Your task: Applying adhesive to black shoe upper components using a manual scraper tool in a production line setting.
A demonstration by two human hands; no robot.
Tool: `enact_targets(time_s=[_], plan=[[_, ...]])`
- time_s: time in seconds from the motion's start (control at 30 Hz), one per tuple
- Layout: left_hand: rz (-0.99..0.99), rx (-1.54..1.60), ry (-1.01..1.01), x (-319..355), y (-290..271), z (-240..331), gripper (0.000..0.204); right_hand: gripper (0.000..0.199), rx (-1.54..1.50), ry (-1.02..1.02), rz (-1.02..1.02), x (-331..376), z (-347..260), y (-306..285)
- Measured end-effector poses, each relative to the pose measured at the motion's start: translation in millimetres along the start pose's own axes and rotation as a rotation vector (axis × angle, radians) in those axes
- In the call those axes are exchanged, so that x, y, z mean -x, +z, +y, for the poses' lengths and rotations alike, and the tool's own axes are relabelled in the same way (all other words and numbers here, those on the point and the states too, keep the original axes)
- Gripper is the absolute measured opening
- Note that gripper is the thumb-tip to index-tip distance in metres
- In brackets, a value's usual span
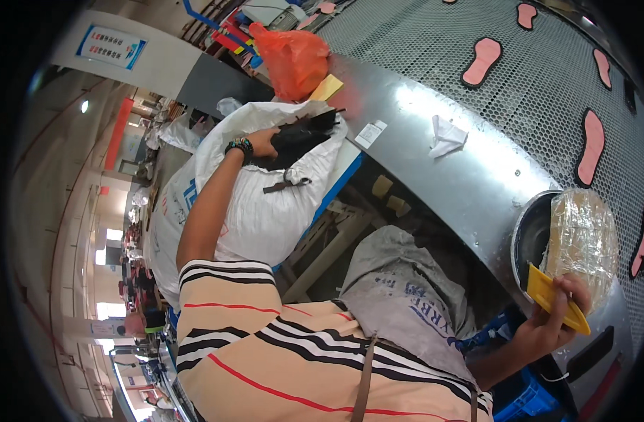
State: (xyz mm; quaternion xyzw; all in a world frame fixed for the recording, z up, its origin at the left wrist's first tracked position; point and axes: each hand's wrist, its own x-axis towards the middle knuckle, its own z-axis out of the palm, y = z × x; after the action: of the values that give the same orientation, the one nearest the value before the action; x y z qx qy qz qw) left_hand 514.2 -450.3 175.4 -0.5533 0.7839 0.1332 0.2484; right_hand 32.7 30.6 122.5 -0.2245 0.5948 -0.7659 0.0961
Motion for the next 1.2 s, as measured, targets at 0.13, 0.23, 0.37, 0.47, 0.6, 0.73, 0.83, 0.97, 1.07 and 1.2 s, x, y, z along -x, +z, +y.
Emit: enact_targets(time_s=[0.13, 0.23, 0.37, 0.47, 0.6, 0.73, 0.83, 0.97, 1.07, 1.2], plan=[[-0.049, -0.13, 0.313, -20, -34, 74, 0.069, 0.008, -0.016, 0.005, 0.001, -9, -5, 3], [0.055, -0.111, 0.465, -48, -51, 130, 0.071, 0.009, -0.044, -0.032, 0.008, -10, -13, 2], [-0.027, -0.022, 0.473, -90, -61, 191, 0.067, 0.009, -0.044, -0.017, 0.087, 3, -23, -2], [0.091, -0.046, 0.496, -109, -53, 212, 0.061, 0.009, -0.063, -0.016, 0.085, 16, -32, -10], [0.437, -0.031, 0.732, -116, -52, 220, 0.067, 0.008, -0.048, -0.036, 0.112, 31, -45, -21], [0.472, 0.728, 0.565, -96, -119, 233, 0.07, 0.006, -0.132, 0.014, 0.187, 40, -42, -17], [0.591, 1.041, 0.698, -54, -184, 247, 0.044, 0.006, -0.069, 0.121, 0.37, 29, -27, -11], [-0.513, 1.981, 1.436, 11, -147, 305, 0.066, 0.012, 0.183, 0.091, 0.021, 3, -8, -9], [-0.487, 1.645, 1.561, 59, -30, 357, 0.1, 0.012, 0.363, 0.029, -0.152, -5, -3, -5], [-0.592, 2.079, 1.114, 116, 93, 385, 0.088, 0.012, 0.627, -0.144, -0.218, -12, 6, 7]])
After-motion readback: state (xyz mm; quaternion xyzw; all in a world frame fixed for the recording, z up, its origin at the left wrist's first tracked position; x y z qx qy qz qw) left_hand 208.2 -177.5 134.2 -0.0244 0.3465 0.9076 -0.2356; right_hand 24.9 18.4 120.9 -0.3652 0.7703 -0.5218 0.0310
